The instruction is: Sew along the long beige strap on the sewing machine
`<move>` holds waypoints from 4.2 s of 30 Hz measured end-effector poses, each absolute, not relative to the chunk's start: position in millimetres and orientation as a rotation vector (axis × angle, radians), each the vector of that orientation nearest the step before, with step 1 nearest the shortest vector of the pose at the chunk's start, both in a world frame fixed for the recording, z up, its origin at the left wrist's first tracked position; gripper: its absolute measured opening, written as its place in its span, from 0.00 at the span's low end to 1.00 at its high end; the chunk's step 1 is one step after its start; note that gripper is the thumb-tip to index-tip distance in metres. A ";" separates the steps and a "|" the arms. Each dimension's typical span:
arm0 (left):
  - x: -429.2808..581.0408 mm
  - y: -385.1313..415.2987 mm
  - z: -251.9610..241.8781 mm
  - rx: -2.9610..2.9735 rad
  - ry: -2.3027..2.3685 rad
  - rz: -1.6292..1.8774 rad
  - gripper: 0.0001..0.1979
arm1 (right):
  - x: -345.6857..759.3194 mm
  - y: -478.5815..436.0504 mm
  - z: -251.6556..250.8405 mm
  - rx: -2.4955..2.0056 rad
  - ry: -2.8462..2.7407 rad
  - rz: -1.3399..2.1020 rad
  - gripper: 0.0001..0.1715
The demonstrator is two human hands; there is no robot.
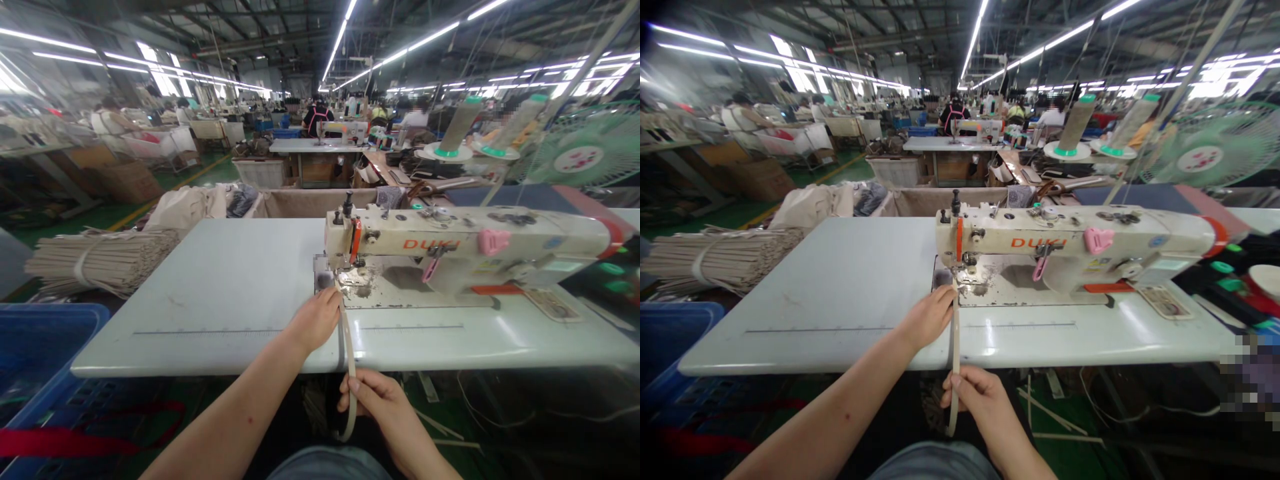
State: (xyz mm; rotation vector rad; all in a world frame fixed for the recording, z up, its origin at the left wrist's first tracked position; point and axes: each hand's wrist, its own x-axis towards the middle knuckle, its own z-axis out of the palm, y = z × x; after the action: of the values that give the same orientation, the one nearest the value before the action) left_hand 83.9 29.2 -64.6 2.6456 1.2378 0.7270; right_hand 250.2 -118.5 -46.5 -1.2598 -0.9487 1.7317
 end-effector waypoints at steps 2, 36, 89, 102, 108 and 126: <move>83.9 29.8 -65.9 2.645 1.240 0.727 0.11 | 250.8 -118.0 -49.9 -1.267 -0.968 1.726 0.26; 82.7 39.7 -85.7 2.692 1.226 0.719 0.12 | 249.3 -114.6 -50.0 -1.520 -1.594 1.240 0.23; 85.1 32.2 -70.2 2.725 1.248 0.698 0.10 | 261.8 -112.6 -57.0 -1.167 -1.310 1.743 0.30; 85.0 27.0 -59.8 2.682 1.239 0.707 0.10 | 254.0 -101.7 -39.6 -1.271 -1.218 1.611 0.23; 84.6 27.5 -61.5 2.633 1.231 0.738 0.12 | 249.7 -87.5 -39.2 -1.235 -1.187 1.556 0.27; 83.9 28.6 -63.1 2.675 1.257 0.707 0.11 | 251.1 -112.1 -40.0 -1.245 -0.900 1.769 0.24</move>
State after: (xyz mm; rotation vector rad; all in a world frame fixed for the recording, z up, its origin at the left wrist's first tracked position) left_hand 83.9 28.6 -63.1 2.6749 1.2573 0.7070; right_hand 251.1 -112.1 -40.0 -1.2450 -0.9000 1.7691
